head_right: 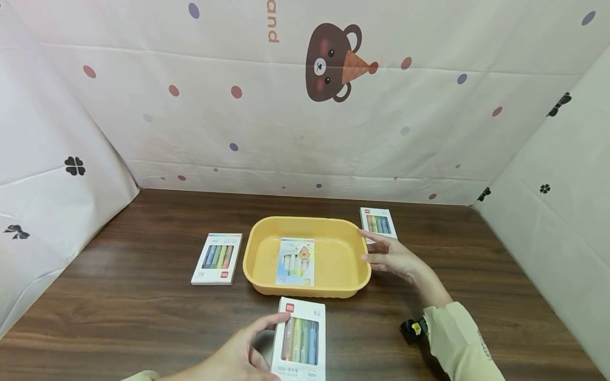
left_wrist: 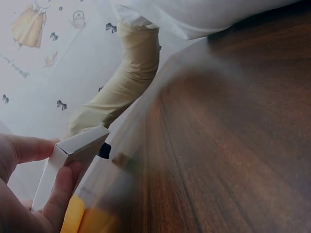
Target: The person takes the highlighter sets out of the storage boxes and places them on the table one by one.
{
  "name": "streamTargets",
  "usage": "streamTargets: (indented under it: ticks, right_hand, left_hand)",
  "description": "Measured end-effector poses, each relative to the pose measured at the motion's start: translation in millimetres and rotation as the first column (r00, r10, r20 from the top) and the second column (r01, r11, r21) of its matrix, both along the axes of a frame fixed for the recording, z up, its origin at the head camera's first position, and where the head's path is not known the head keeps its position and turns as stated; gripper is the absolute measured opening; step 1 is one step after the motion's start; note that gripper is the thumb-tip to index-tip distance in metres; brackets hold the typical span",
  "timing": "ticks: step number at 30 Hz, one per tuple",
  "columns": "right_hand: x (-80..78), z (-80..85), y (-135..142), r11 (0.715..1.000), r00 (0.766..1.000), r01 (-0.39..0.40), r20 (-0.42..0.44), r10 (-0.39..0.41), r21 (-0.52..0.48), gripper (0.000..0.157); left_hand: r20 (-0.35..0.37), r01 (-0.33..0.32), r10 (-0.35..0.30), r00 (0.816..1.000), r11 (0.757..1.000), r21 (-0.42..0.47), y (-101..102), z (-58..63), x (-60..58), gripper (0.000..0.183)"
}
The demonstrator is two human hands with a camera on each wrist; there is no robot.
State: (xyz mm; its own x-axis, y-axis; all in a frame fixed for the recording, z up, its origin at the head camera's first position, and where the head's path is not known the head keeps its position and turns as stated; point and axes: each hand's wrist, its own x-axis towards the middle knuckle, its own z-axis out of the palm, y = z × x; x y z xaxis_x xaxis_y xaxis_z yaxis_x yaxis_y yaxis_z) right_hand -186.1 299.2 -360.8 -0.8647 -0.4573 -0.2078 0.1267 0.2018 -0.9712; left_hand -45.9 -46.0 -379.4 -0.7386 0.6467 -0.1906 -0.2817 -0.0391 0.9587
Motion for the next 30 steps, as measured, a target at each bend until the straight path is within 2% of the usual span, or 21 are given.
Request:
streamTargets:
  ticks: [9,18,27,30]
  right_hand:
    - [0.2,-0.3,0.7,1.0,1.0,0.001,-0.001,-0.001,0.006,0.071]
    - [1.2,0.7,-0.2,1.0,1.0,-0.001,-0.008,0.001,0.015,0.072]
    - [-0.1,-0.8,0.3,1.0,1.0,-0.01,-0.011,0.01,0.003,0.069]
    - [-0.1,-0.5,0.0,1.0,1.0,-0.007,-0.008,0.007,0.001,0.069]
  left_hand:
    - [-0.046,-0.024,0.021,0.999,0.998,-0.065,2.8,-2.1,-0.7,0.084]
    - [-0.152,-0.049,0.026,0.988,0.987,-0.151,4.0,-1.1,-2.7,0.083]
    - [-0.148,-0.058,0.029,0.989,0.979,-0.197,6.6,-1.5,-2.7,0.082]
    - [-0.206,-0.057,0.005,0.979,0.966,-0.25,6.4,-0.9,-4.3,0.082]
